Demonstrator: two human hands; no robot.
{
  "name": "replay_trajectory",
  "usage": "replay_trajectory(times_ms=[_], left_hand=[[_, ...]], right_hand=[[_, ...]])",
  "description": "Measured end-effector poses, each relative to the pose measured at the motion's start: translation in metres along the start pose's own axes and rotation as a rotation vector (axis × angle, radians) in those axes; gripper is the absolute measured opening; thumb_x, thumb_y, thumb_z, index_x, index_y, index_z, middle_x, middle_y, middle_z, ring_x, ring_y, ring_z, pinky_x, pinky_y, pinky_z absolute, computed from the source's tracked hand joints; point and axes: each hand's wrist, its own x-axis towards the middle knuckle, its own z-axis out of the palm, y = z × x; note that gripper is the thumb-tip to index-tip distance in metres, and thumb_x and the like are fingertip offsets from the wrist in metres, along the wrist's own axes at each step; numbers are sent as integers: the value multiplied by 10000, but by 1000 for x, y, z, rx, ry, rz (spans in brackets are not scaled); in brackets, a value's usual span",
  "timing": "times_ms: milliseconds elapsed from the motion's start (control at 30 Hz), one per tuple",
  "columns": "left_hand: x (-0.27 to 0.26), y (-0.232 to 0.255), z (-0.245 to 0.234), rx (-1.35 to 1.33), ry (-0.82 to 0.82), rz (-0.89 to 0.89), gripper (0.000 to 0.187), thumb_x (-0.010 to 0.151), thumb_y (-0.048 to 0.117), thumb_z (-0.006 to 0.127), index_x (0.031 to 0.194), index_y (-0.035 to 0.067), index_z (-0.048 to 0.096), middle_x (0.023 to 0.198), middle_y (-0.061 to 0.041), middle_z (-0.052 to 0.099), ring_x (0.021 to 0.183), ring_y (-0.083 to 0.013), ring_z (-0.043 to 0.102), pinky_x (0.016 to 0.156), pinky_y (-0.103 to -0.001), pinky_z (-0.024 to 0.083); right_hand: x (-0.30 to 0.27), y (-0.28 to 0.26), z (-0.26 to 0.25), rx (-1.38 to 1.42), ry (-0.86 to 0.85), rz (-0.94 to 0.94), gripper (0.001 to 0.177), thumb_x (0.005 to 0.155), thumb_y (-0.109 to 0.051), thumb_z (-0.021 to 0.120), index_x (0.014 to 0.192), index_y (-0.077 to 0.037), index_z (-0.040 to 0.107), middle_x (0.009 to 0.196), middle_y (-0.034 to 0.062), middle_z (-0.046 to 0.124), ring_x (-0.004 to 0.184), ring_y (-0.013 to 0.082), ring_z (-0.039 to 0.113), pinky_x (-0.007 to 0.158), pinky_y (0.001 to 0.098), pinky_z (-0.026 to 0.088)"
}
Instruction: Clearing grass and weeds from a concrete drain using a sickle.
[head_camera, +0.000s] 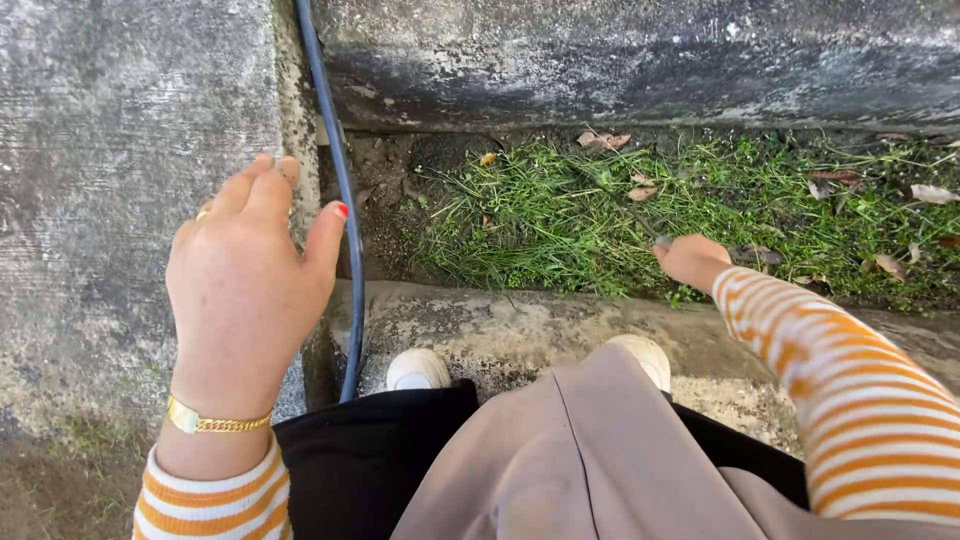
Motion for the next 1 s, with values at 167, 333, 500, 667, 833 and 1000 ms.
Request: replay_trajectory(times_ms=[167,333,500,667,833,1000], left_hand=[[-1,-6,16,20,-42,20,369,976,251,785,1212,-31,760,1256,-216,775,1032,-268,771,786,-339,589],[2,-5,22,62,-32,76,349,1003,266,791,1222,-6,777,1260,-172,793,996,-243,773,771,-318,597],[1,-3,12,11,-23,54,343,1003,233,793,1216,-35,770,1259,-202,784,1020,-275,769,802,-342,587],[-2,-5,1,-1,-1,35,356,1012,220,798,1236,-54,766,1264,-201,779,1052,-274,765,803,-345,580],[-4,-8,9,6,-9,34,348,1018,234,789,1225,-45,760,1293,-192,773,1041,-286,761,845,-365,578],[1,-4,17,43,-18,58,355,1003,256,795,1226,-20,771,1258,-161,785,1056,-233,766,817,-319,587]], right_hand=[[-24,-37,18,28,-48,-94,647,1073,-519,247,628,-128,507,514,-49,425,362,85,276,297,234,313],[-29,-101,37,-85,-84,-416,620,1065,-568,221,890,-98,586,601,-53,518,395,70,405,329,196,392],[11,-64,70,-218,-138,-491,587,1068,-513,152,695,-190,469,570,-75,336,428,60,289,326,199,383],[-5,-7,80,-214,-166,-129,629,1049,-554,293,873,-103,694,772,28,664,632,167,609,694,348,579],[-5,-26,85,-375,-125,-341,587,1080,-429,158,723,-128,513,518,-39,408,380,147,316,317,328,384],[-55,-105,33,-191,-181,-419,595,1073,-539,188,810,-141,545,585,-70,465,397,39,383,307,184,407]])
